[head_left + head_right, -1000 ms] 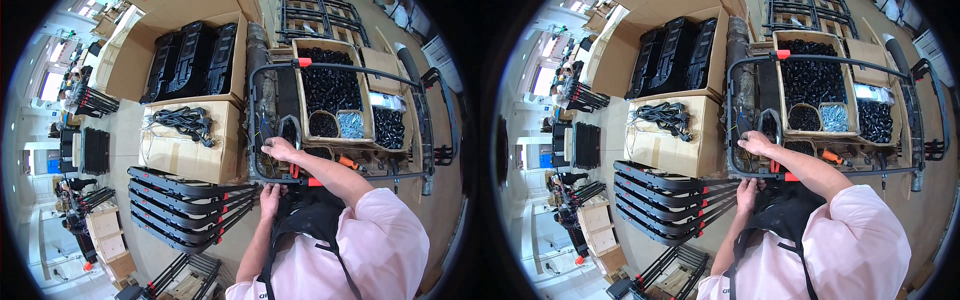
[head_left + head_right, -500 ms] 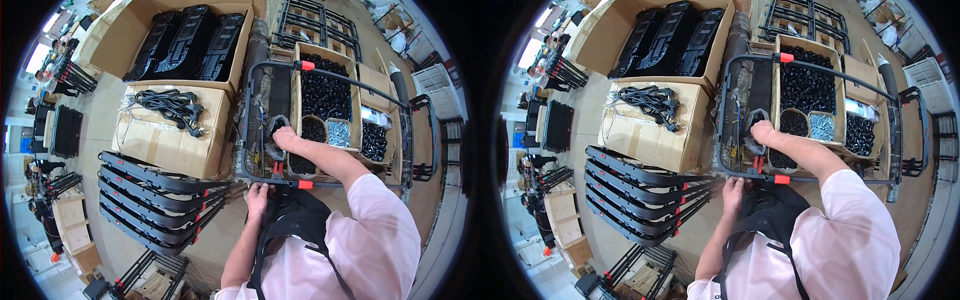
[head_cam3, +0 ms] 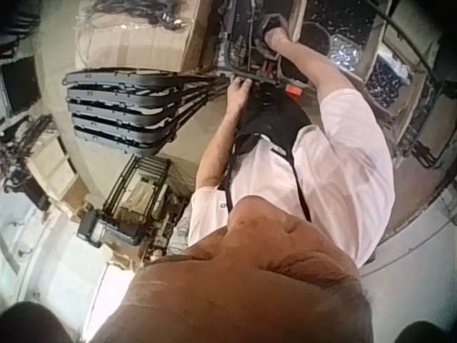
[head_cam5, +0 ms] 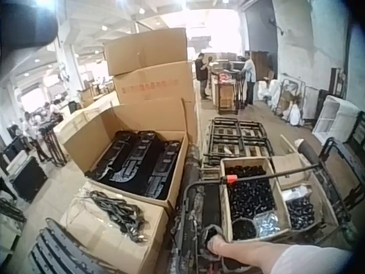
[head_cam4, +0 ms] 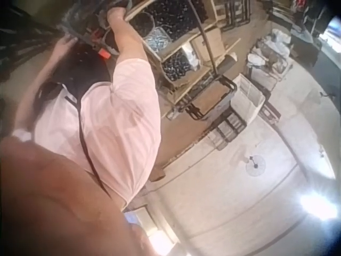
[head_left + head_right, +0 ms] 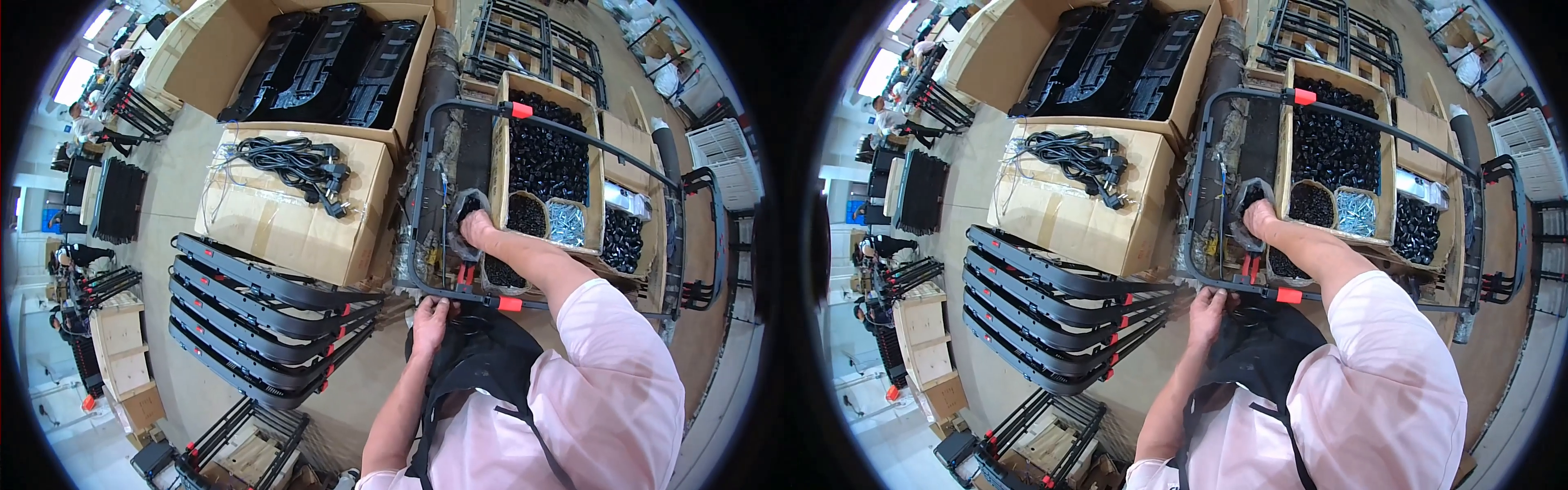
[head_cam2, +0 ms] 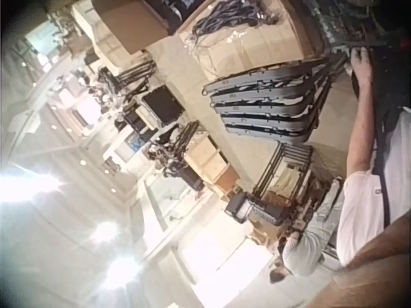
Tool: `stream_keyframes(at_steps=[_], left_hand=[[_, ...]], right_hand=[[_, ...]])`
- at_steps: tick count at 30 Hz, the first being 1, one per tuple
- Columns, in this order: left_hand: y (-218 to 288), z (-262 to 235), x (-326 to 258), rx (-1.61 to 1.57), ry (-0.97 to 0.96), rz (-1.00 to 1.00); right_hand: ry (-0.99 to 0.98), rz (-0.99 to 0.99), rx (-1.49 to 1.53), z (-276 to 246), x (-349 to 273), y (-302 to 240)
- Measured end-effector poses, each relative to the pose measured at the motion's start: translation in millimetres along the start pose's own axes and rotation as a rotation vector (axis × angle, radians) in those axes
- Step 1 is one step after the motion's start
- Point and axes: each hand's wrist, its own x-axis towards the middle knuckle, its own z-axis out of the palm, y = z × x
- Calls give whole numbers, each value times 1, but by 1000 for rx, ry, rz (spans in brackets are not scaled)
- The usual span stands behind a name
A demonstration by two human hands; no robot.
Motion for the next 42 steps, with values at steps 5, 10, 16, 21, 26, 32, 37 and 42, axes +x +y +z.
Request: stream_keyframes(at_steps=[5, 10, 16, 21, 26, 32, 37, 42], left_hand=[[4, 5, -3, 25, -10, -16], [8, -2, -6, 59, 6, -31], [5, 3, -1, 40, -37, -20], [-4, -3, -1, -2, -20, 46], [1, -6, 0, 78, -29, 50], [4, -20, 7, 201, -44, 79], [21, -22, 5, 211, -69, -51], [23, -26, 13, 182, -99, -124]], right_hand=[[-5, -45, 26, 10, -5, 6], [17, -68, 189, -23, -2, 4], [227, 75, 343, -8, -18, 22], [284, 176, 787, -90, -76, 22], [194, 336, 1715, -124, -158, 8], [169, 242, 2146, -118, -265, -59], [-50, 522, 2446, -55, -278, -140], [151, 564, 2793, -32, -208, -177]])
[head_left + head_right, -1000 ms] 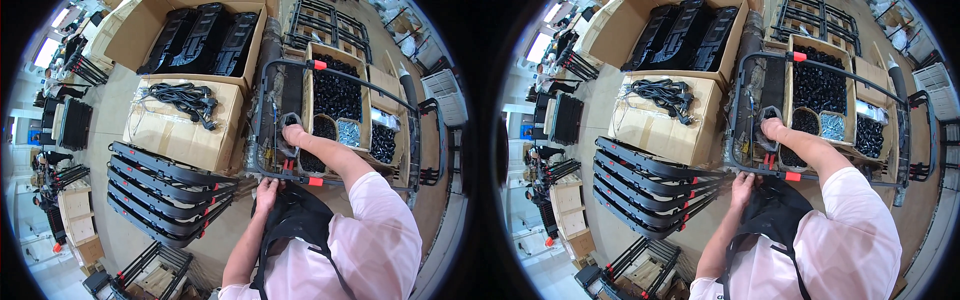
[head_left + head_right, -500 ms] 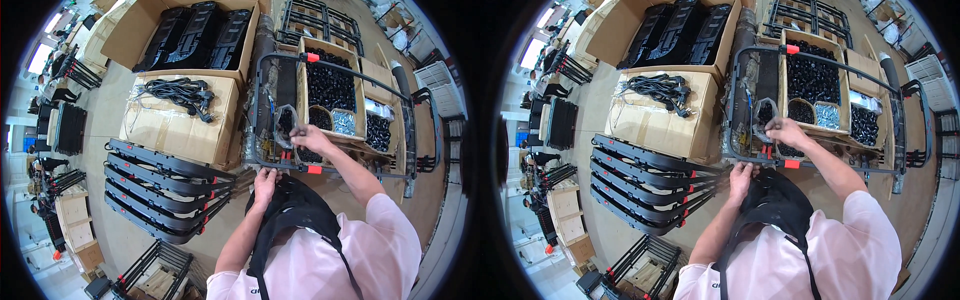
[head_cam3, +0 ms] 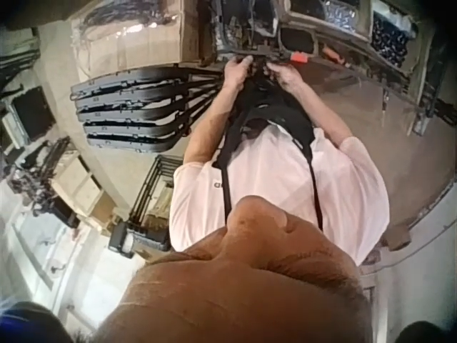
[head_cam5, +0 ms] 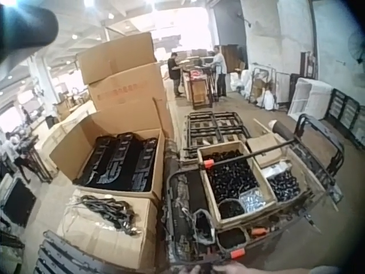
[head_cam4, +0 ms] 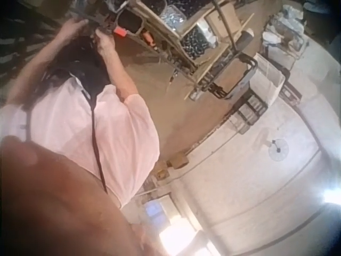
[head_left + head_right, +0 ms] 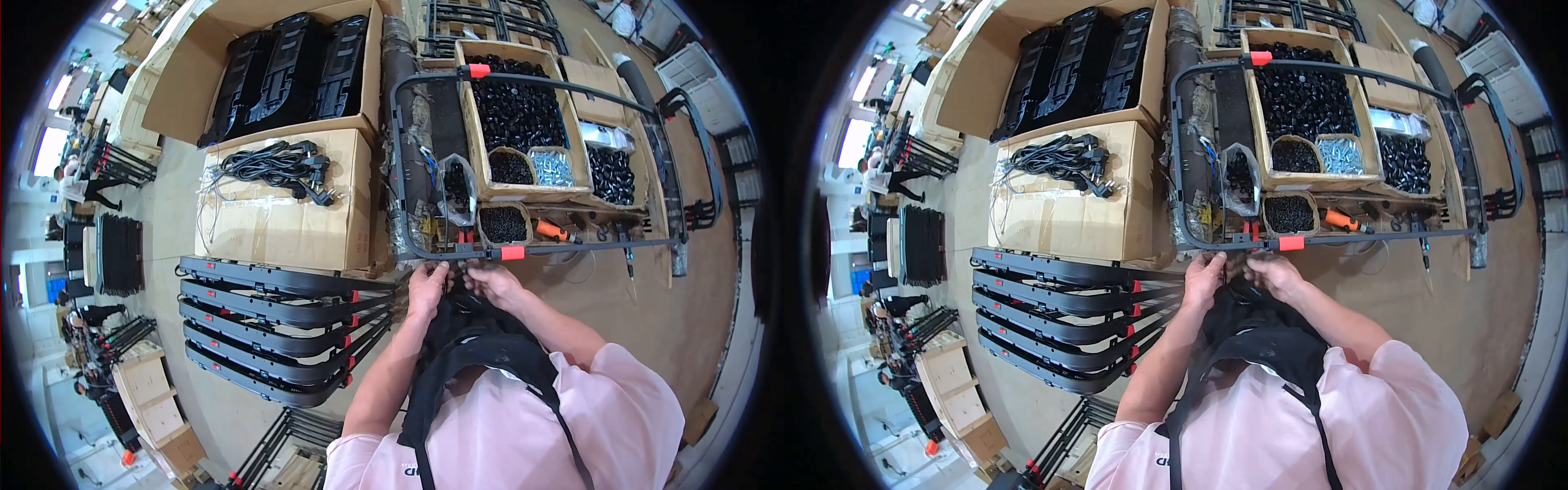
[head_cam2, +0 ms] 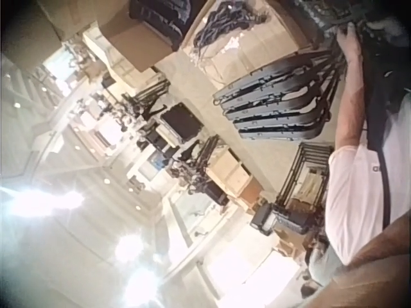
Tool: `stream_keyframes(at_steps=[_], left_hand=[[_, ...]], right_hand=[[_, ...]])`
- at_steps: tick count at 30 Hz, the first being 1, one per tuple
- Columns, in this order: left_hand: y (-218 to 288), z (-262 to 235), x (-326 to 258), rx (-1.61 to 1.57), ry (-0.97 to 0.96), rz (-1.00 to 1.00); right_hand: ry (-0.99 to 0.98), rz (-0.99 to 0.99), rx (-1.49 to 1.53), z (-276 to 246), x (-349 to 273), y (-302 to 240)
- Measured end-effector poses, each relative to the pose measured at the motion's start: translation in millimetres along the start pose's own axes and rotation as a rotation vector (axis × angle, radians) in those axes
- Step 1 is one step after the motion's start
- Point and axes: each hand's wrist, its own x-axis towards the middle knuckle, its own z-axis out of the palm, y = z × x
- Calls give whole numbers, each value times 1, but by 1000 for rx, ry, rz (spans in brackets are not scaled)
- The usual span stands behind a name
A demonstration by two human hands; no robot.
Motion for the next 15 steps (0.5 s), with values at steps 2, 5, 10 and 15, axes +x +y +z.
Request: stream_keyframes(at_steps=[2, 5, 10, 15], left_hand=[[3, -1, 2, -36, -12, -23], [4, -7, 5, -75, -45, -63], [10, -11, 6, 64, -114, -126], [7, -16, -1, -6, -147, -144]], right_hand=[[39, 0, 26, 24, 22, 1], [-71, 2, 236, 51, 22, -1], [-77, -5, 275, 42, 31, 11], [-23, -94, 255, 44, 32, 20]])
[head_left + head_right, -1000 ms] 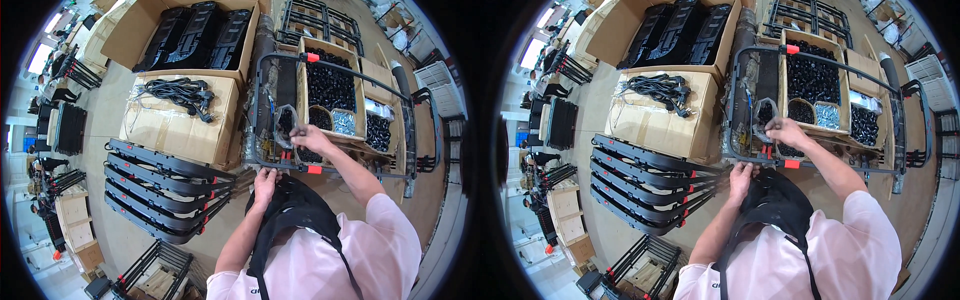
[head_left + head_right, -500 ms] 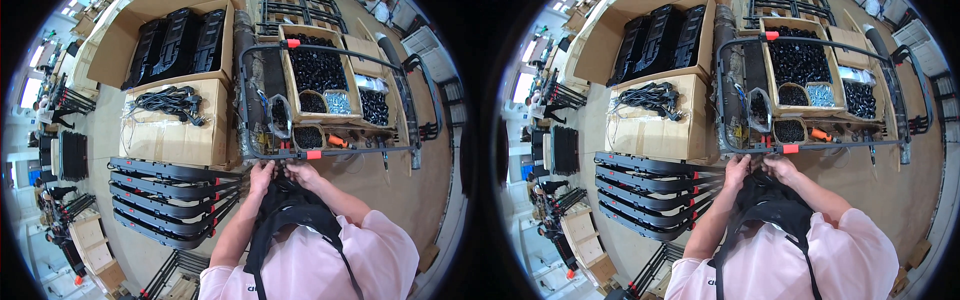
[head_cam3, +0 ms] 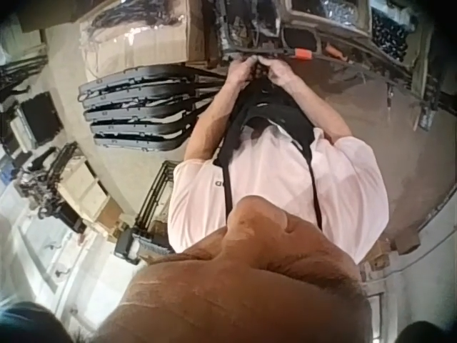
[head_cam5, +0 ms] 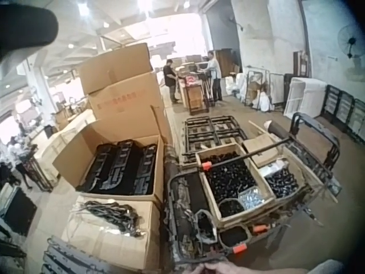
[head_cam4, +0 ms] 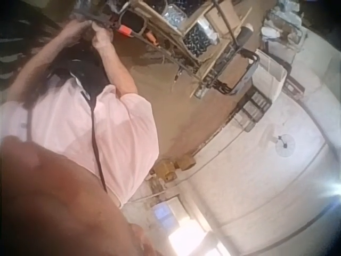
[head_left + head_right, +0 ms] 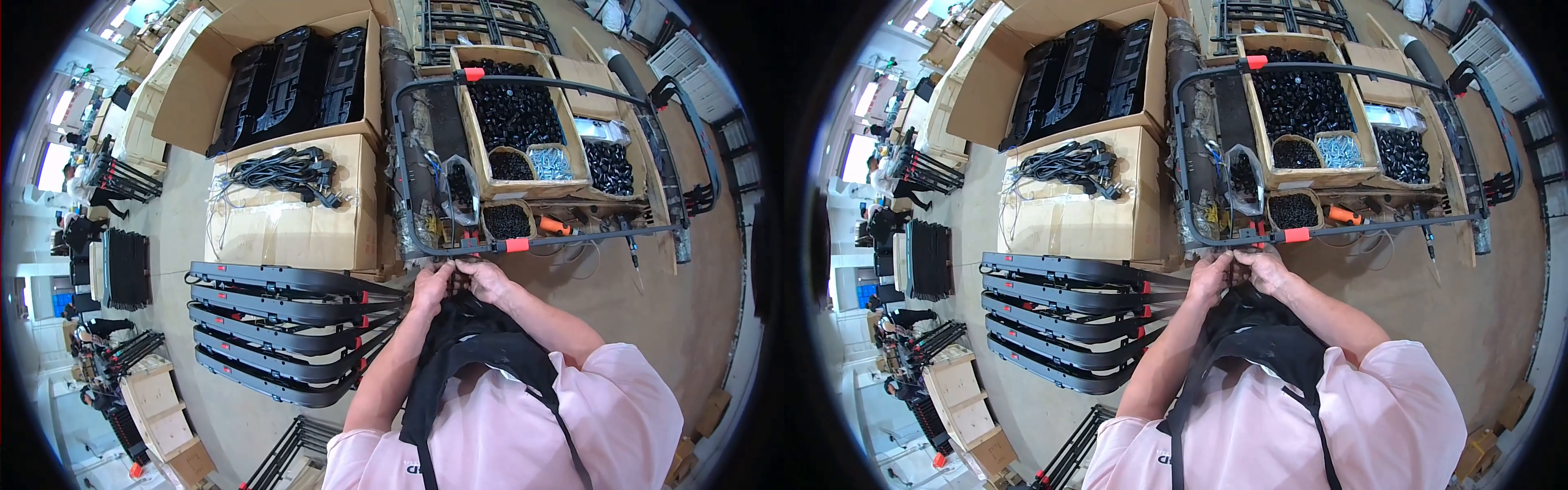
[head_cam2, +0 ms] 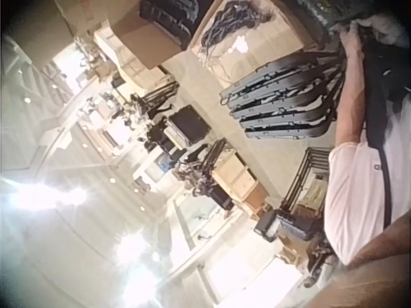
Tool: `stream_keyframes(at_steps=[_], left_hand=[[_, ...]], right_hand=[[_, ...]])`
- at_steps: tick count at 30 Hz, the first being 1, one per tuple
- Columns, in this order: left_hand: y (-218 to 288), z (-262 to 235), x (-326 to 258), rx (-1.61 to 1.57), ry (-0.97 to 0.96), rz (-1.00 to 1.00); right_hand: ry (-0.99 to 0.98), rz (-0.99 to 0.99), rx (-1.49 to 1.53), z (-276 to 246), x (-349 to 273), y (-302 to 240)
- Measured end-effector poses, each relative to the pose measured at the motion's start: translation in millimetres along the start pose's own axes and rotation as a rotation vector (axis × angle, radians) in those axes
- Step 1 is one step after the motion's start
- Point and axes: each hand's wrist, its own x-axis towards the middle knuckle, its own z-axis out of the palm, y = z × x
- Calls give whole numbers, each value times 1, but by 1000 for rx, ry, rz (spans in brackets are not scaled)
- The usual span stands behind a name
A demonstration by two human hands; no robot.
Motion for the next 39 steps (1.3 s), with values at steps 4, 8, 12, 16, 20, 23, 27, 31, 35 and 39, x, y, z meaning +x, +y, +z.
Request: stream_keyframes(at_steps=[4, 8, 12, 16, 20, 23, 27, 31, 35, 39], left_hand=[[-6, -7, -16, 184, -34, 61], [-18, -12, -24, 227, -13, 167], [-26, -13, -28, 324, 33, 350], [-48, -20, -28, 387, 108, 551], [-61, -26, -27, 278, 100, 540], [-57, -28, -26, 272, 86, 560], [-51, -30, -30, 276, 77, 668], [-37, -32, -39, 365, 95, 607], [-35, -37, -35, 385, 36, 578], [-32, -41, -36, 78, -136, 419]], right_hand=[[20, -110, -480, 14, -24, -12], [9, -431, -1436, 65, -61, -56], [-247, -754, -1981, 102, -55, -78], [-571, -501, -2421, 121, -26, -68], [-738, -424, -2510, 134, -6, -71], [-935, -846, -2461, 126, -11, -72], [-763, -679, -2320, 124, -31, -77], [-659, -596, -2283, 115, -33, -90], [-636, -659, -2086, 110, -32, -96], [-692, -807, -2003, 107, -30, -95]])
